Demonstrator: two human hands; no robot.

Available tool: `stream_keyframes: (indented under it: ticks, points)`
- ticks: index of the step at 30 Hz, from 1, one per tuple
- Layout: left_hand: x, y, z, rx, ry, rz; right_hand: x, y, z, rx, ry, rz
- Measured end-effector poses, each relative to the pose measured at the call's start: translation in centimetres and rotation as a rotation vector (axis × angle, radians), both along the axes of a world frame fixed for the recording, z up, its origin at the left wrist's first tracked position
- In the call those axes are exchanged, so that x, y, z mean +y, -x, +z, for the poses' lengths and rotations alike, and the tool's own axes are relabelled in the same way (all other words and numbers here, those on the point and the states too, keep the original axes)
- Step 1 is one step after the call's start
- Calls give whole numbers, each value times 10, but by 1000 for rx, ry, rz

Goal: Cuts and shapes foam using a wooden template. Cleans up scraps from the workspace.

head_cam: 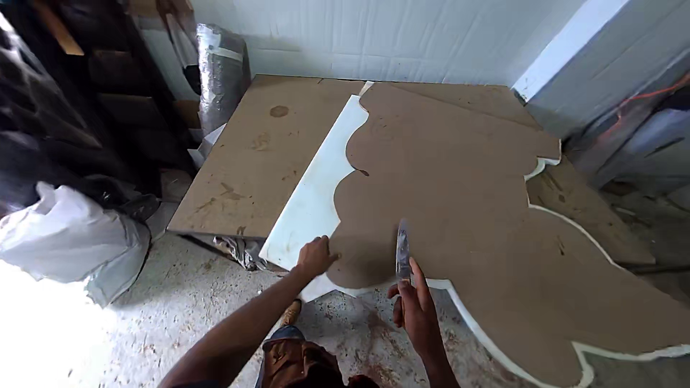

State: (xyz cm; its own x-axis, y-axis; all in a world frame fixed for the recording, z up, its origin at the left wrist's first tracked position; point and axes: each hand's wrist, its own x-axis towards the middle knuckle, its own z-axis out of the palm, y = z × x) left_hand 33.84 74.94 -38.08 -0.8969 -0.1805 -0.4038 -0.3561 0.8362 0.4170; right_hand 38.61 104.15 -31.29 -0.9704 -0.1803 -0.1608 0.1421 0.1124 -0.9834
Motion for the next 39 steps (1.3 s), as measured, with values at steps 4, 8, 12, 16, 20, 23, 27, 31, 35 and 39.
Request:
stream_keyframes:
  ticks: [4, 8, 12, 16, 20, 23, 27, 31, 35, 39]
  points:
    - [-62, -9, -7, 10, -199, -109, -103, -8, -27, -129, -104, -87]
    - [-152, -20, -6, 101, -275, 29, -192, -27, -28, -317, -208, -144]
    - [-235, 2, -21, 254, -258, 87, -244, -23, -23, -397, -335, -177]
    - [-254, 43, -33, 197, -101, -48, -275, -17, -37, -453, -304, -251]
    - [-253, 46, -53, 368, 51, -200, -288, -6, -46, -427, -454, -303]
    - [-256, 47, -67, 470, 37, -280, -296, -5, -42, -428, -585, -325]
    - [-257, 51, -68, 535, 16, -342, -309, -8, -41, -473, -634, -329]
    - [-254, 54, -74, 558, -62, -345, -316, -4, -41, -459, -710, -363]
    - [-258, 55, -79, 587, -91, -381, -330, 0, -48, -466, -785, -369]
    - [-261, 56, -81, 577, -120, -379, -336, 2, -44, -464, -861, -364]
